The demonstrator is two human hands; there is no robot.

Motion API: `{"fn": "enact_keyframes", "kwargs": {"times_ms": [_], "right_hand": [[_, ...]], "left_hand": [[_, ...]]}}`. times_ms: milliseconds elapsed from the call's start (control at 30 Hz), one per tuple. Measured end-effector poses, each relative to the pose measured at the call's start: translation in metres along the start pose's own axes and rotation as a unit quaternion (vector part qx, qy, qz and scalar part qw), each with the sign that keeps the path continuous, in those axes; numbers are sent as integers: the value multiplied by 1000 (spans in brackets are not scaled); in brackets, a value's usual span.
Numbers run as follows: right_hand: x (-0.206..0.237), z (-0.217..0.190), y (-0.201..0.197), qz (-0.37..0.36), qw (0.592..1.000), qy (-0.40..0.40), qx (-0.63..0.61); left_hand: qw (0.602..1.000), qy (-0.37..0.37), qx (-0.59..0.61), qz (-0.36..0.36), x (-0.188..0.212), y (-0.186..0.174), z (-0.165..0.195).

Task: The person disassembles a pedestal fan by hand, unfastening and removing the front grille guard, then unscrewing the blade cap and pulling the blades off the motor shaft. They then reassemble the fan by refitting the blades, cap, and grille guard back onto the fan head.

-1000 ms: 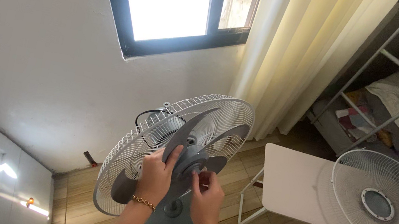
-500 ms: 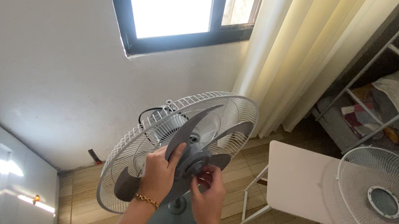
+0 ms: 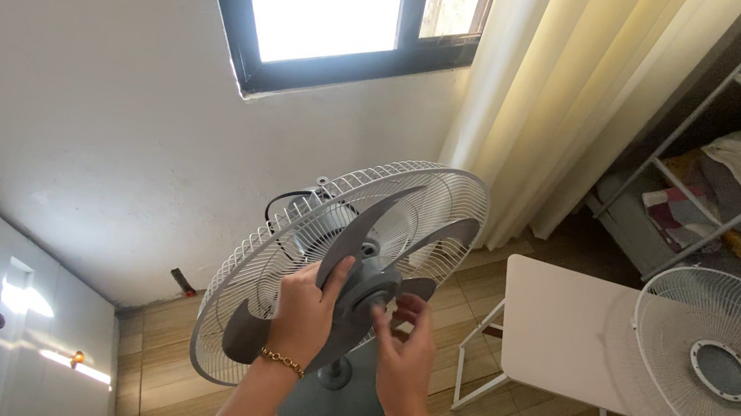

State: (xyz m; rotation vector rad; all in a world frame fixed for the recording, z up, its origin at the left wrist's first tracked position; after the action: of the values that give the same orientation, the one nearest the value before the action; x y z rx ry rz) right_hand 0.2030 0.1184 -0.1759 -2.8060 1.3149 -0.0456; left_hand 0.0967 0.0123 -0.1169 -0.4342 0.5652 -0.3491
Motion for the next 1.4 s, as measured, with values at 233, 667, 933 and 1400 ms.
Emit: {"fn": "enact_keyframes", "kwargs": {"times_ms": [233, 667, 933, 1400], "right_hand": [[2, -12, 2, -49, 991, -113, 59], [-1, -5, 3, -21, 997, 53, 45], [5, -10, 4, -3, 976, -178, 124], [-1, -6, 0, -35, 993, 47, 107]], "left_hand": [[999, -25, -16, -23, -1, 0, 2], [1000, 25, -6, 3, 0, 3, -6], [999, -15, -18, -24, -1, 2, -4], [998, -52, -17, -41, -1, 4, -4]]}}
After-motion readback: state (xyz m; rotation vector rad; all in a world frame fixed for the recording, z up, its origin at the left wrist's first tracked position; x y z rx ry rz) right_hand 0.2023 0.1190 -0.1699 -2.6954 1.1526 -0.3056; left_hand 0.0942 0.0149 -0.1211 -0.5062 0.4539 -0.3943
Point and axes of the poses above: each hand's wrist, its own x-axis away from the middle knuckle, its own y-axis out of the palm, z = x × y, the point moved 1 cm from there along -x, towards the middle knuckle, and after that the axes turned 9 degrees about y, right-handed, at the moved point
